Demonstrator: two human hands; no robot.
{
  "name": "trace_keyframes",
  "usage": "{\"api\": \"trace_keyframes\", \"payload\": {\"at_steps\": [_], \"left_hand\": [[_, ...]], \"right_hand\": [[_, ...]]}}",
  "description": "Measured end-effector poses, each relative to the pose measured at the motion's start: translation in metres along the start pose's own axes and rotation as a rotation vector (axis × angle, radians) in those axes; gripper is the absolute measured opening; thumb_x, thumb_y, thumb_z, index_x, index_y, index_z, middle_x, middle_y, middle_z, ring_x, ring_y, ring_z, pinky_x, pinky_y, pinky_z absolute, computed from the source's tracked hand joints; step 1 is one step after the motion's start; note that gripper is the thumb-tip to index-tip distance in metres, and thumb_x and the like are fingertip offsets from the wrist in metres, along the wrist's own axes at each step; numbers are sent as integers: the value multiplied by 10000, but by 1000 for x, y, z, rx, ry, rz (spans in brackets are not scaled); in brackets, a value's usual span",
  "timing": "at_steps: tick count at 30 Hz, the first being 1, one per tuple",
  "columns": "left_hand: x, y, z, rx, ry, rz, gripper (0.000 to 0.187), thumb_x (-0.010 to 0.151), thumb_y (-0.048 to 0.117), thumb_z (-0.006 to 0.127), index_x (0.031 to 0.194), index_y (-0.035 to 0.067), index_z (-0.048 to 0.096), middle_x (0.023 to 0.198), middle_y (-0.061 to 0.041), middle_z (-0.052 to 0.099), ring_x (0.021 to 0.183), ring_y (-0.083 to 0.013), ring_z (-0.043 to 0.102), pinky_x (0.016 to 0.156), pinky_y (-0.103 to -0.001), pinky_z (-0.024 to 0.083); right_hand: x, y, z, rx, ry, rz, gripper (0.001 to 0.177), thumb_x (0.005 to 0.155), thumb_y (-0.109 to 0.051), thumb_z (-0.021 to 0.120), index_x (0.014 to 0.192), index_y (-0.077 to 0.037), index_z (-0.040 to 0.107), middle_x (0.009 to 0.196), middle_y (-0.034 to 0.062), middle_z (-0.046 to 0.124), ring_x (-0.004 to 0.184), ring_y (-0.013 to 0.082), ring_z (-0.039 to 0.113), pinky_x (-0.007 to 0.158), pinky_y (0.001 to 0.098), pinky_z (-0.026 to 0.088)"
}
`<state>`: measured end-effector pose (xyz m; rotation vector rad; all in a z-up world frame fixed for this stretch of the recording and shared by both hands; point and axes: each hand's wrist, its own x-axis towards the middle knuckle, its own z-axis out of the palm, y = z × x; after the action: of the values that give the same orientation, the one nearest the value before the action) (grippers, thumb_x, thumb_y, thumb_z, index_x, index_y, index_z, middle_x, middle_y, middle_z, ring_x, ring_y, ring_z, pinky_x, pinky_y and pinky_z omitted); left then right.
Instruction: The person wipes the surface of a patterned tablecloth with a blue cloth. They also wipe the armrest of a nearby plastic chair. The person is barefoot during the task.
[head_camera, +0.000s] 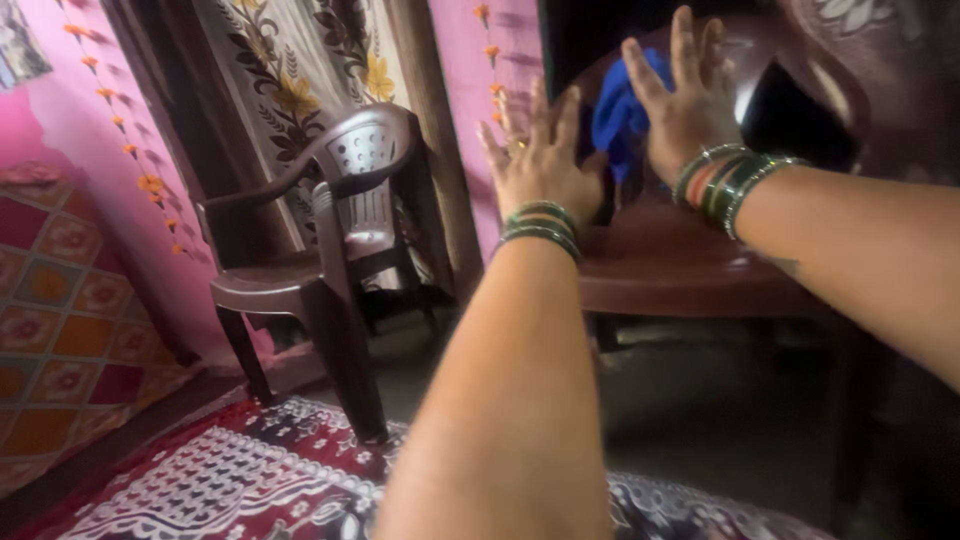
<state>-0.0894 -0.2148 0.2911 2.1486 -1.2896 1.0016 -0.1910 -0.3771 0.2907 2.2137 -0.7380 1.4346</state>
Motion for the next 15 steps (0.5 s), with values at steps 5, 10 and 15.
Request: {"api": "trace_keyframes", "payload": {"at_steps": [5,10,15], "left_hand": [[-1,-4,15,1,-14,-6,816,930,560,551,1605,312,166,1706,-15,7,1578,-309,-9,1234,-574,-67],[6,1,23,-28,-29,-31,823,940,510,568,1620,301,154,1710,-43,57,1561,-311,49,1257,-562,-55],[7,8,34,10,-23,-68,852,910,514,589,1607,293,151,1700,-39,78,1570,-312,50,1240,-547,-16]], "right_hand": [[-5,-2,16,-3,-41,-9,987,887,91,559,1729,-217,148,1729,217,-57,1586,430,-4,1251,651,151],[-3,7,30,62,-45,-17,920,923,83,509,1723,-197,149,1739,214,-13,1598,418,38,1244,626,160],[-12,21,39,58,27,-64,827,916,46,544,1683,-94,268,1738,240,86,1597,425,121,1249,614,192]]}}
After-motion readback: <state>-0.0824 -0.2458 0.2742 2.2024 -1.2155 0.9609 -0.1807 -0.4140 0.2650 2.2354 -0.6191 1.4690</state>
